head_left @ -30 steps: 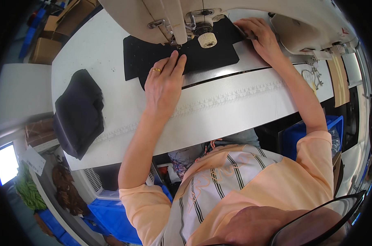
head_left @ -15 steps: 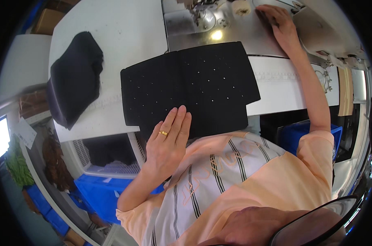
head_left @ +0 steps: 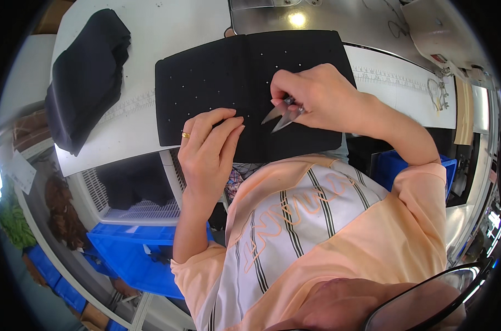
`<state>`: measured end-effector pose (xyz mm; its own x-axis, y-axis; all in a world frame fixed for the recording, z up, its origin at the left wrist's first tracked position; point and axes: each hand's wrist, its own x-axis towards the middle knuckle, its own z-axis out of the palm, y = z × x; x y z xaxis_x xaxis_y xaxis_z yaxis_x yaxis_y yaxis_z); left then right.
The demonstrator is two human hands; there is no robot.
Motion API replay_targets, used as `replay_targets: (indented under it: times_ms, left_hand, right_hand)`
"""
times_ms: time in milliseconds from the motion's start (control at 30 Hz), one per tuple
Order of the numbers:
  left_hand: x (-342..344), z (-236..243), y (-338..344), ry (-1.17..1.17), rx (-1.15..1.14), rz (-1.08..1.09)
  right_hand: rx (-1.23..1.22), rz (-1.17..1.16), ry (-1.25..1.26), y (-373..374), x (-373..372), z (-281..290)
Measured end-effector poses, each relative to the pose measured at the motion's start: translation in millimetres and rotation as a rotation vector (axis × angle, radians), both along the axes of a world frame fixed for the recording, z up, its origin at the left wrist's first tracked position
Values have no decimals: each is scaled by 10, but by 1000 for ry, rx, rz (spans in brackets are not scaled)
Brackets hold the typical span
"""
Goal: The person is using snips to trim and prepare black leather or fabric components at a sewing machine station.
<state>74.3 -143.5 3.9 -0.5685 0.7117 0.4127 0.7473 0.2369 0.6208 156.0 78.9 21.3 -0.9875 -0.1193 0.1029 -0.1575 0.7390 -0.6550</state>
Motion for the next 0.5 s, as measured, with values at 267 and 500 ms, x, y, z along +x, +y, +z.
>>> replay_targets:
  times_ms: [267, 500]
  left_hand:
    - [-66, 99, 103, -31, -3, 17]
    - [-227, 118, 392, -36, -85, -74]
  right_hand:
    - [-496, -285, -192, 164, -98, 282]
    - [-732, -305, -169, -15, -117, 475]
